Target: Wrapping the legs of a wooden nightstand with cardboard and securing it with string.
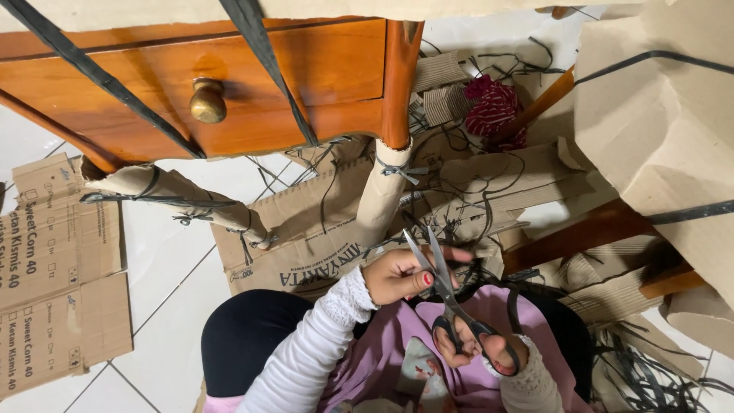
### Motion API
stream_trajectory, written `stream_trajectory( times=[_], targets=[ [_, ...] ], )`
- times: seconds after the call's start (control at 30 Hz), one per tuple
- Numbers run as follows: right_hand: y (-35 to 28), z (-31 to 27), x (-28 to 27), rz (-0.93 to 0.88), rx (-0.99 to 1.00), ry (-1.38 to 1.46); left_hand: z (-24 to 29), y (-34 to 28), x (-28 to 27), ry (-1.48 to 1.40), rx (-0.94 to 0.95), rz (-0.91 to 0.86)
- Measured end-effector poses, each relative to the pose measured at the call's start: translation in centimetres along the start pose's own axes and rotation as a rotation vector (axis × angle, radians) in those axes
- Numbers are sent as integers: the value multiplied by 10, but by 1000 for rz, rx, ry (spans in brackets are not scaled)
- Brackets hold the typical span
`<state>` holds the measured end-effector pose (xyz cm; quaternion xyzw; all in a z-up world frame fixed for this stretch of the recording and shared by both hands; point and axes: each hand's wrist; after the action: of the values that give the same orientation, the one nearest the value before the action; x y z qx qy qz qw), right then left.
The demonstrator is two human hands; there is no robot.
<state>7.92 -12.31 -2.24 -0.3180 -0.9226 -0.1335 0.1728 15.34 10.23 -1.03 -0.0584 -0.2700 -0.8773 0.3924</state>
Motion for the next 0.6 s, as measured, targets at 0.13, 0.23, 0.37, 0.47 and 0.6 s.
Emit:
stream_trajectory(
  times=[0.13,0.23,0.37,0.47,0.6],
  targets=[
    [-14,30,-17,-10,110,2,-3,-1,-6,537,107,48],
    [-19,52,-18,-12,40,46,-14,-4,-12,626,161,15],
    [-13,57,-16,26,78,101,-34,-10,-21,711,146,-15],
    [-11,59,-11,68,-17,131,-38,-10,-28,719,165,-41],
    [-22,62,-24,116,-103,256,-48,-17,-37,739,167,-33]
  ],
)
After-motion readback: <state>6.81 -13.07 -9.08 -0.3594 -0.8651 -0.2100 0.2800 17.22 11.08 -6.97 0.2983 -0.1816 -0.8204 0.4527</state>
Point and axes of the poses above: each hand's wrist, its own y-axis towards the middle knuckle, its own x-axis out of the palm, z = x × y, and after that the axes turned 13 degrees about z, right-handed
